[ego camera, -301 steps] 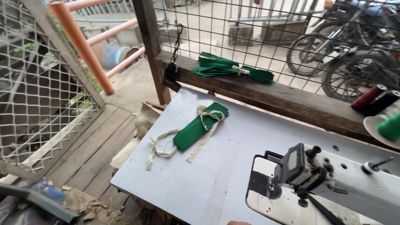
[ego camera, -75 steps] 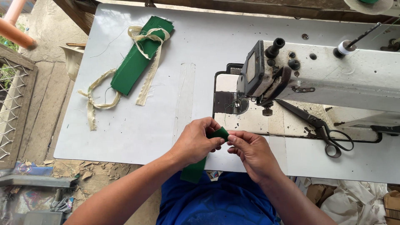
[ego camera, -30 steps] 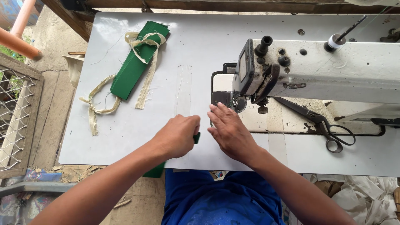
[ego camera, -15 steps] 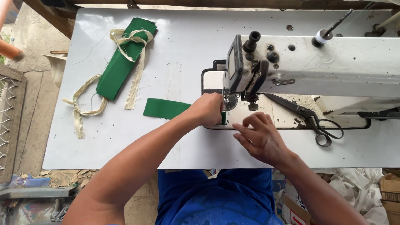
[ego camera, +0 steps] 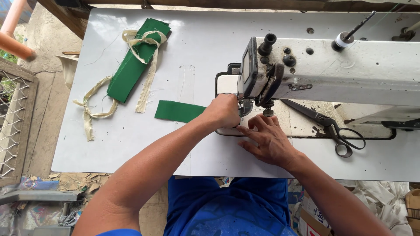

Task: Sewing green zippers using an industrial sewing machine

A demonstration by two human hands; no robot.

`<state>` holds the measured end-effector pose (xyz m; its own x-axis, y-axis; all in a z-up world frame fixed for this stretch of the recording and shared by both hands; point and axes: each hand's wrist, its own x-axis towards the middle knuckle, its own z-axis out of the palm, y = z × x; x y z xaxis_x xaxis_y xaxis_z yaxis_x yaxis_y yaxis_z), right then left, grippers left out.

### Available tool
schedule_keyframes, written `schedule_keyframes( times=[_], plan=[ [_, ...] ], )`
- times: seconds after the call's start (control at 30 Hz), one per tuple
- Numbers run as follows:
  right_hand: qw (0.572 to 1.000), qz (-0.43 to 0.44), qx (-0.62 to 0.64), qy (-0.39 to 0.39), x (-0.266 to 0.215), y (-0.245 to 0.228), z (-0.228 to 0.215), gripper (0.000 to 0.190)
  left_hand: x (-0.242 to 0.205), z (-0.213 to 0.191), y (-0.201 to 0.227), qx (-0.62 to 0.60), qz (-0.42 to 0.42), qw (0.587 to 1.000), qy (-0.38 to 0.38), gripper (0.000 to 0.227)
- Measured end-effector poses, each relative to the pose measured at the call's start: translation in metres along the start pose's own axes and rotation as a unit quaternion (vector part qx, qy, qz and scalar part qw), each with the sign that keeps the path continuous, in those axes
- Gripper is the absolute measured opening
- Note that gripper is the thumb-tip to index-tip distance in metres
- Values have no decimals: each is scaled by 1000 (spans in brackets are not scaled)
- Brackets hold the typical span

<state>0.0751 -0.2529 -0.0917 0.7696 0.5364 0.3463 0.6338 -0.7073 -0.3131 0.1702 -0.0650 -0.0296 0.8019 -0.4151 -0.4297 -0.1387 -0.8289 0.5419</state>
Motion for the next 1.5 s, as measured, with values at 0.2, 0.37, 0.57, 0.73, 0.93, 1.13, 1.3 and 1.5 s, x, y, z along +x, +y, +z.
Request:
schedule_keyframes(
  times=[0.2, 0.37, 0.57, 0.73, 0.93, 1.13, 1.3, 1.5],
  plan=[
    [999, -33, -21, -3, 4, 0, -5, 42, -16, -15, 8, 36, 9, 999, 28, 13],
    [998, -63, -29, -7, 5, 2, -6, 36, -2, 1, -17, 11, 27, 998, 50, 10],
    [997, -67, -44, -9, 1, 7, 0, 37, -38, -8, -10, 80, 82, 988, 107, 31],
    [997, -62, -39, -6, 3, 2, -2, 42, -50, 39, -42, 252, 329, 857, 306, 9],
    [997, -51, -53, -3, 2, -8, -6, 47, -53, 68, -73, 241, 399, 825, 320, 18],
    [996, -12, -90, -4, 1, -2, 1, 52, -30, 64, -73, 223, 397, 829, 324, 22],
    [995, 0, -104, -3, -1, 7, 7, 54, -29, 60, -73, 212, 400, 832, 321, 23],
    [994, 20, -103, 2, 5, -2, 6, 56, -30, 52, -71, 211, 383, 842, 316, 19]
  ],
)
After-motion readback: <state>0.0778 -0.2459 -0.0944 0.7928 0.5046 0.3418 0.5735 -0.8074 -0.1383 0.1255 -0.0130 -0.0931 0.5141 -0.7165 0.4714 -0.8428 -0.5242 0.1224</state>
